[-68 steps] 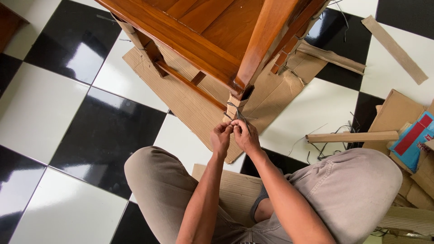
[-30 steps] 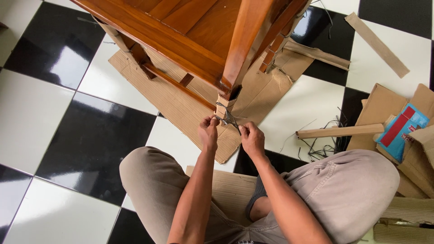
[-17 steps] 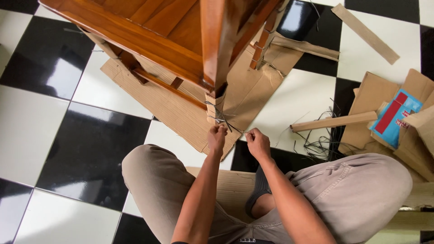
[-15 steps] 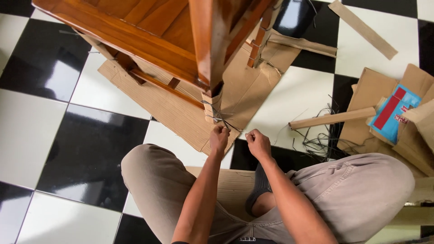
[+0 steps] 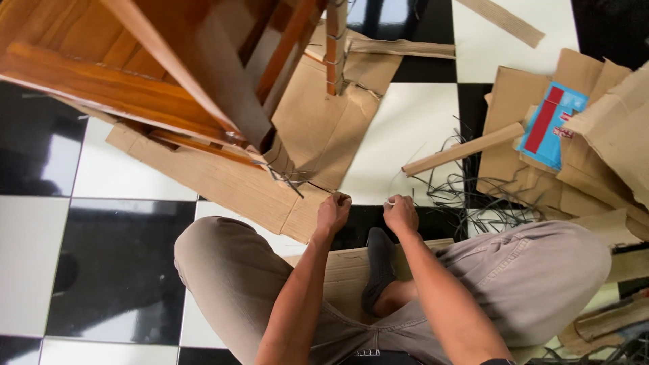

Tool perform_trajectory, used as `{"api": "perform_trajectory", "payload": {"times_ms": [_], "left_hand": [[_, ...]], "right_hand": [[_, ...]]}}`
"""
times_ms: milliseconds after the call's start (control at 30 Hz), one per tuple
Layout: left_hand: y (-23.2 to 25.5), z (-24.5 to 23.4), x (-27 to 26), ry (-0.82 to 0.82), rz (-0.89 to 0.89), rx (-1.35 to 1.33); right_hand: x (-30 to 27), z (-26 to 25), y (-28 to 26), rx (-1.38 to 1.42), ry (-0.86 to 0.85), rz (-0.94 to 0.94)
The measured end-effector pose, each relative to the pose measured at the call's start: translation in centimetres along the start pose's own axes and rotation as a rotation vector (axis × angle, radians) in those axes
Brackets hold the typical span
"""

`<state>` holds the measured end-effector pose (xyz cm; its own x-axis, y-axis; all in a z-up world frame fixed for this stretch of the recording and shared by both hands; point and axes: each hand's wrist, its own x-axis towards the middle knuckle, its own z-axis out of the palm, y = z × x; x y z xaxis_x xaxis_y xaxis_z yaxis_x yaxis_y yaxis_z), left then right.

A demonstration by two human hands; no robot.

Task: Wrap the legs of wooden furniture with cardboard and secure them with ties

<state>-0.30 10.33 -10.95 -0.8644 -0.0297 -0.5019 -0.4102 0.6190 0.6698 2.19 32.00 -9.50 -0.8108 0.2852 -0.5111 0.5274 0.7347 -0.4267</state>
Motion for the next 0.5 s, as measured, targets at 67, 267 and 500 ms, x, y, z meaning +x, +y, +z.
{"api": "perform_trajectory", "payload": {"times_ms": [67, 267, 500], "left_hand": [[0.7, 0.3, -0.1, -0.023, 0.014, 0.035], [2.0, 0.0, -1.1, -0.067, 0.059, 0.091], [2.0, -0.4, -1.3, -0.079, 0.047, 0.067]], "right_hand": [[0.4, -1.5, 0.5, 0.058, -0.010, 0.019], [2.8, -4.6, 3.5, -0.093, -0.004, 0.057], [4.4, -7.4, 5.5, -0.353, -0.100, 0.096]]}}
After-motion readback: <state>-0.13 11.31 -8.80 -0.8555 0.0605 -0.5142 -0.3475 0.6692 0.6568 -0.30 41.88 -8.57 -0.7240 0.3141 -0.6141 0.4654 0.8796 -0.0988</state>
